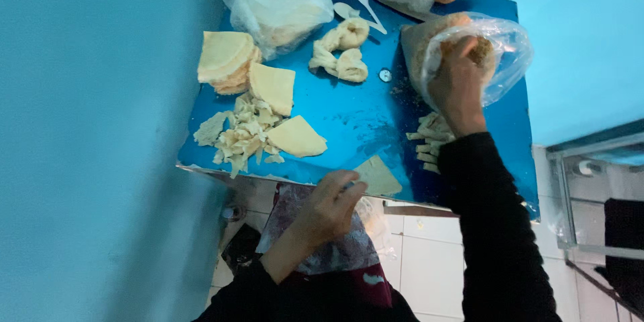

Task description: The person pinches pieces from a sheet of dough and twists and folds them into small shapes by hand, placing the shaped pieces on the table. They occasionally dip their fingers into a bag of brown powder and continue shaping more dough pieces one at a time.

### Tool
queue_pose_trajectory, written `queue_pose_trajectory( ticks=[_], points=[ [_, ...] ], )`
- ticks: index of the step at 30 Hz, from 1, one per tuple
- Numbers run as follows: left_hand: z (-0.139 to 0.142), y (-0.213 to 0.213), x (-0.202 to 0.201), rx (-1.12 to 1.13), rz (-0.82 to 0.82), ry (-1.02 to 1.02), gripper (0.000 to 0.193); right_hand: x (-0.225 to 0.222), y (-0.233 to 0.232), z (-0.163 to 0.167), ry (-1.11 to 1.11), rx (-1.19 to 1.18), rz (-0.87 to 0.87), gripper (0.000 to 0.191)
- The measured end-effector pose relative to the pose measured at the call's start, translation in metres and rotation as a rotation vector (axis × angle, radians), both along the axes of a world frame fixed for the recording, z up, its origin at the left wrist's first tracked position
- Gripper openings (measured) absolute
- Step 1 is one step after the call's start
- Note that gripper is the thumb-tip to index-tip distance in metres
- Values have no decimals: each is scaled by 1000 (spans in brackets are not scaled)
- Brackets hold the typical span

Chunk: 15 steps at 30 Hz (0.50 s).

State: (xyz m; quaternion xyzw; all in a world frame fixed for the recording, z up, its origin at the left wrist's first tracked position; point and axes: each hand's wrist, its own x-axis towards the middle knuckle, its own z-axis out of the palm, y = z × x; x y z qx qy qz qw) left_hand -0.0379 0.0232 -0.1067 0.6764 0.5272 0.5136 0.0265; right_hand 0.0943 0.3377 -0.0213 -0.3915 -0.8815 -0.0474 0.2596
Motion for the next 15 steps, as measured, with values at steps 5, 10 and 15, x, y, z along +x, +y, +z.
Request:
queue_pose_trajectory(
  ticks=[5, 10, 15],
  points=[
    [19, -3, -4, -163, 283, 6, 25, 40, -15, 38, 209, -263, 5, 50],
    [29, 5, 1, -186, 317, 6, 24, 47, -105, 30, 216, -769, 92, 14],
    [34, 8, 4, -217, 336, -13, 18, 25, -188, -18, 193, -725, 253, 20]
  ],
)
